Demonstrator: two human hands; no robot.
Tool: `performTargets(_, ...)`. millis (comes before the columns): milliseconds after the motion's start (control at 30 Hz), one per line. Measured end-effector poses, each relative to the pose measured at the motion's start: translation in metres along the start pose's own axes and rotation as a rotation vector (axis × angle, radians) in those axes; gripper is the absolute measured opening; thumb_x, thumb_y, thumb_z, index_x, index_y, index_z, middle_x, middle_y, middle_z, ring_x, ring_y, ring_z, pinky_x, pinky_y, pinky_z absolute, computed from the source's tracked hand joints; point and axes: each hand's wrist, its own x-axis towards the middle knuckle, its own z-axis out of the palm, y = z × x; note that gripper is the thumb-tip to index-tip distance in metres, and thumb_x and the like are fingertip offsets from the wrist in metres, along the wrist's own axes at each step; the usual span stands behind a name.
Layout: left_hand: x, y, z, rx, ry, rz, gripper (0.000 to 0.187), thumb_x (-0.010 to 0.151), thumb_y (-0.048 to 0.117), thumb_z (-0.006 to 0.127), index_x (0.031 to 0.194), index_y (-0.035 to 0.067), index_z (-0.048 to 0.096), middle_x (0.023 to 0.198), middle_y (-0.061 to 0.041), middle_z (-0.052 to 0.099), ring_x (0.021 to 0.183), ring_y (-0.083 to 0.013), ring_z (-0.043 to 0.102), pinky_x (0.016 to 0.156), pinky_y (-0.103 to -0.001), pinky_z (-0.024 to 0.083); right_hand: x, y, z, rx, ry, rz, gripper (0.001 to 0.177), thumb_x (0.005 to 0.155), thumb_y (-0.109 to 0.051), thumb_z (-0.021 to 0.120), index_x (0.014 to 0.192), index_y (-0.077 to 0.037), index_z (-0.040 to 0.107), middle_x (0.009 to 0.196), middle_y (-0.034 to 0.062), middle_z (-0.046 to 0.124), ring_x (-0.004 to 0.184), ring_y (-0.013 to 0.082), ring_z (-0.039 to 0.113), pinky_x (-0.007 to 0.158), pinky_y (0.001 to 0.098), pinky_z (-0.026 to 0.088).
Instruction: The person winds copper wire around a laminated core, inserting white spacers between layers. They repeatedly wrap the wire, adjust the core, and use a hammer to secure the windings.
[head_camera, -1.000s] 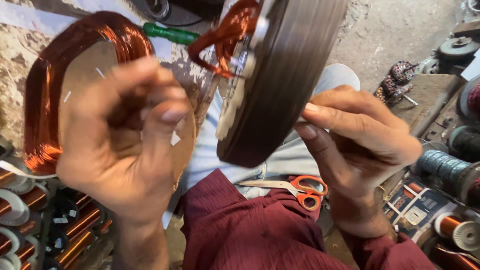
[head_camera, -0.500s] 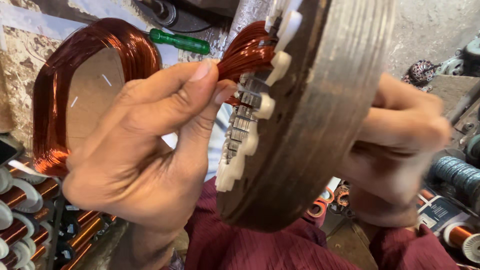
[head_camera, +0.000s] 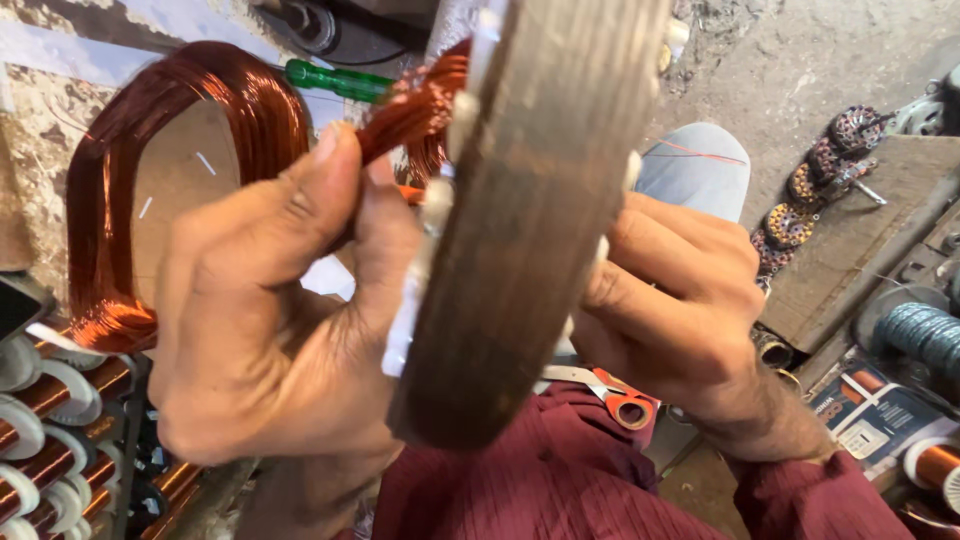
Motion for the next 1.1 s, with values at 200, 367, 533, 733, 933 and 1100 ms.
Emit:
performTargets(200,0.032,-0.007,-0.018,-0.434,-0.355,-0.091,0.025,0.113,-0.003,0.073,0.133,-0.003,0.057,0.127,-0.005,0.062,0.108,-0.0080,0.066,0.096,-0.018,0.057,0.003,-0.013,-0.015,0.108,0.055,0.245,0.033,0.088,-0.007,0.087,0.112,0.005,0.067,0.081,0.0107,0.065,0.067,0.0165,0.063,0.060,0.0301,0.048)
performTargets(367,0.077,-0.010,-0.033,-0.475,-0.622,-0.205,0.024,0.092,-0.004,0.077,0.113,-0.005,0.066,0.107,-0.008,0.066,0.091,-0.0120,0.067,0.083,-0.023,0.058,-0.005,-0.010,-0.030,0.168,0.267,0.443,0.035,0.107,-0.012,0.079,0.131,0.006,0.060,0.099,0.0108,0.071,0.079,0.0127,0.066,0.068,0.0238,0.052)
performTargets(533,0.099,-0.018,-0.034,-0.538,-0.852,0.015,0.016,0.094,-0.007,0.077,0.106,-0.006,0.066,0.105,-0.009,0.069,0.096,-0.0135,0.070,0.087,-0.024,0.059,-0.025,0.029,-0.039,0.061,0.416,0.397,0.018,0.118,-0.010,0.076,0.120,0.006,0.068,0.107,0.0152,0.074,0.081,0.0179,0.064,0.069,0.0255,0.050)
performTargets(733,0.110,-0.028,-0.029,-0.546,-0.959,0.072,0.016,0.096,-0.005,0.077,0.109,-0.001,0.070,0.108,-0.007,0.072,0.097,-0.0119,0.071,0.089,-0.023,0.059,-0.054,0.046,-0.032,-0.103,0.410,0.336,0.017,0.118,-0.010,0.075,0.119,0.005,0.068,0.106,0.0148,0.074,0.081,0.0175,0.064,0.069,0.0254,0.050)
performTargets(933,0.107,-0.041,-0.021,-0.515,-0.943,0.107,0.015,0.096,-0.004,0.077,0.109,0.000,0.070,0.107,-0.006,0.073,0.097,-0.0115,0.071,0.088,-0.023,0.060,-0.052,0.035,-0.016,-0.099,0.388,0.327,0.017,0.117,-0.010,0.075,0.117,0.005,0.068,0.105,0.0145,0.074,0.080,0.0172,0.064,0.068,0.0253,0.050)
performTargets(1100,0.094,-0.057,-0.020,-0.524,-0.850,0.091,0.015,0.097,-0.004,0.077,0.109,0.000,0.070,0.107,-0.006,0.072,0.097,-0.0114,0.071,0.088,-0.023,0.060,-0.048,0.028,-0.012,-0.092,0.366,0.323,0.016,0.117,-0.009,0.075,0.117,0.005,0.068,0.104,0.0142,0.074,0.080,0.0169,0.064,0.068,0.0252,0.050)
